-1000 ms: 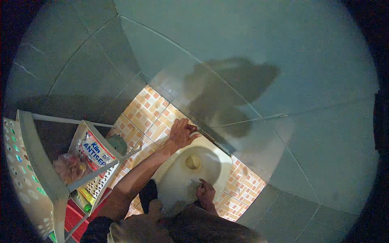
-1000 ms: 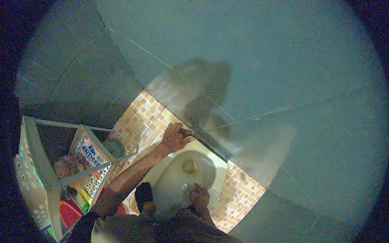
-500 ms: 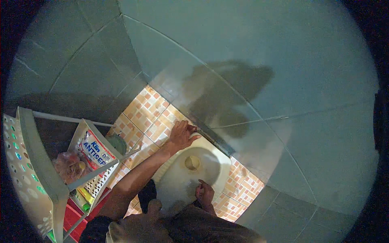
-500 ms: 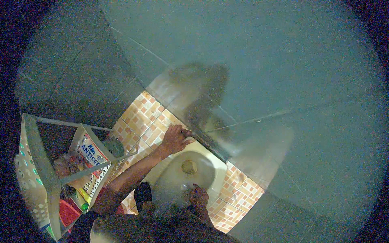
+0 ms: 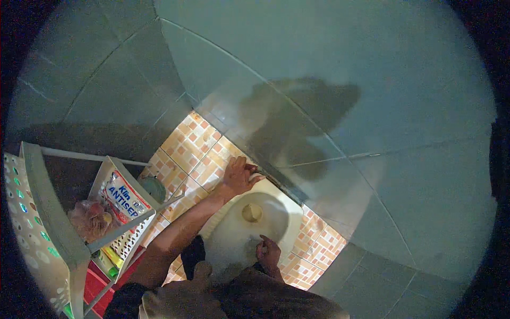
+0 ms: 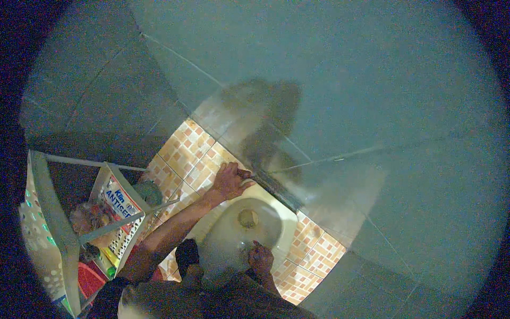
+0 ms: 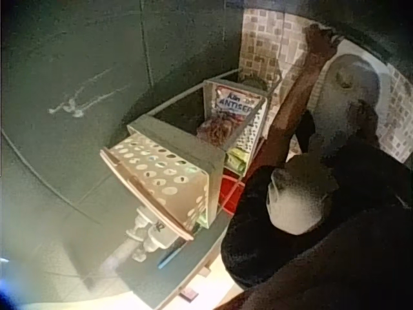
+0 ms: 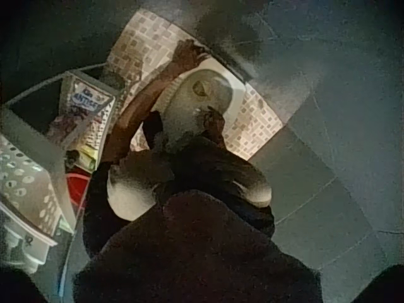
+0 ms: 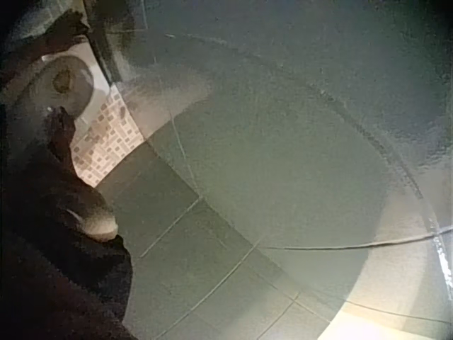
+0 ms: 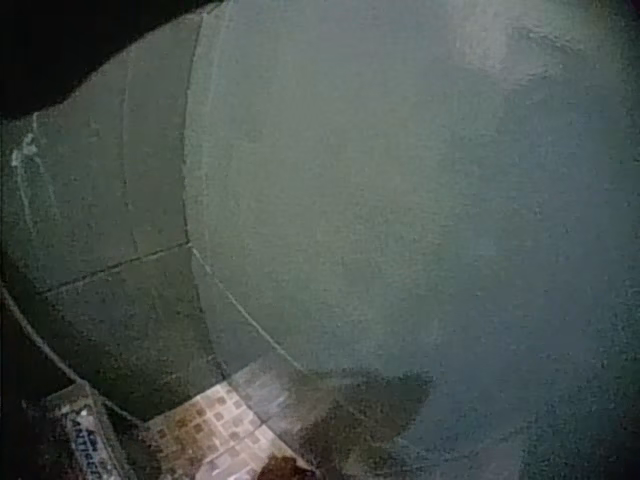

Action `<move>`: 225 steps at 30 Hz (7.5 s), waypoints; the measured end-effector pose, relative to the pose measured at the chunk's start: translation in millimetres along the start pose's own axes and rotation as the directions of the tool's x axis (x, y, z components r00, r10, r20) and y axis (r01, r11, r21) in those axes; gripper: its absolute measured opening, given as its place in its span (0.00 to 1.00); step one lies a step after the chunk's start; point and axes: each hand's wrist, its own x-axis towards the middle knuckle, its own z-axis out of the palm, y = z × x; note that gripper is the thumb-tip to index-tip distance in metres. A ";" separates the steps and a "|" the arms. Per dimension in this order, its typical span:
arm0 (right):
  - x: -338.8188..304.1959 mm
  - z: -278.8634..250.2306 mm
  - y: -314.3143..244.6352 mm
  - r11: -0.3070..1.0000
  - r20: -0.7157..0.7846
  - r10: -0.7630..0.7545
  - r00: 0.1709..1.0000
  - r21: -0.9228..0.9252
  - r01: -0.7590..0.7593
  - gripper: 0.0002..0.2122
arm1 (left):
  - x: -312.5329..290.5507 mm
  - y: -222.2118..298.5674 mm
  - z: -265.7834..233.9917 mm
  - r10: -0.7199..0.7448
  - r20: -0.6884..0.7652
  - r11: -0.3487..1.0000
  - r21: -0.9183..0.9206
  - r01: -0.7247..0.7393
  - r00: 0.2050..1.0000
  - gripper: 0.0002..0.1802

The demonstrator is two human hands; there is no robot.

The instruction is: The person applies a sealant or adhesive around the joint where a squat toilet meets the tiled floor using their hands.

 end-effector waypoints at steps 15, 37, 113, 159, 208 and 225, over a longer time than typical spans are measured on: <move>1.1 -4.3 -1.3 0.990 -0.027 -0.103 0.994 -0.096 0.100 0.15 | 6.1 2.6 -8.2 0.005 0.083 1.000 0.013 -0.006 0.997 0.33; 0.2 -3.6 -2.7 0.995 -0.035 -0.043 0.998 0.094 0.046 0.15 | 5.9 9.0 -11.9 -0.035 0.087 0.999 -0.017 0.037 0.996 0.36; 1.8 -5.9 -1.1 0.993 -0.104 -0.088 0.991 0.075 0.096 0.15 | 17.9 19.2 -26.5 -0.019 0.191 0.995 0.101 0.000 0.981 0.32; 3.0 -8.8 -7.5 0.997 -0.059 -0.030 0.998 0.067 0.034 0.14 | -0.3 -47.7 14.8 0.099 -0.194 0.974 -0.183 -0.135 0.976 0.17; 2.6 -2.8 -2.3 0.999 -0.053 -0.033 0.998 0.038 0.035 0.14 | 14.9 -55.0 14.7 0.356 -0.044 0.898 -0.259 -0.355 0.933 0.15; 2.4 -1.4 -3.0 0.997 -0.054 -0.032 0.998 0.066 0.035 0.15 | 27.1 -28.0 -23.8 -0.172 0.198 0.849 -0.466 0.247 0.965 0.08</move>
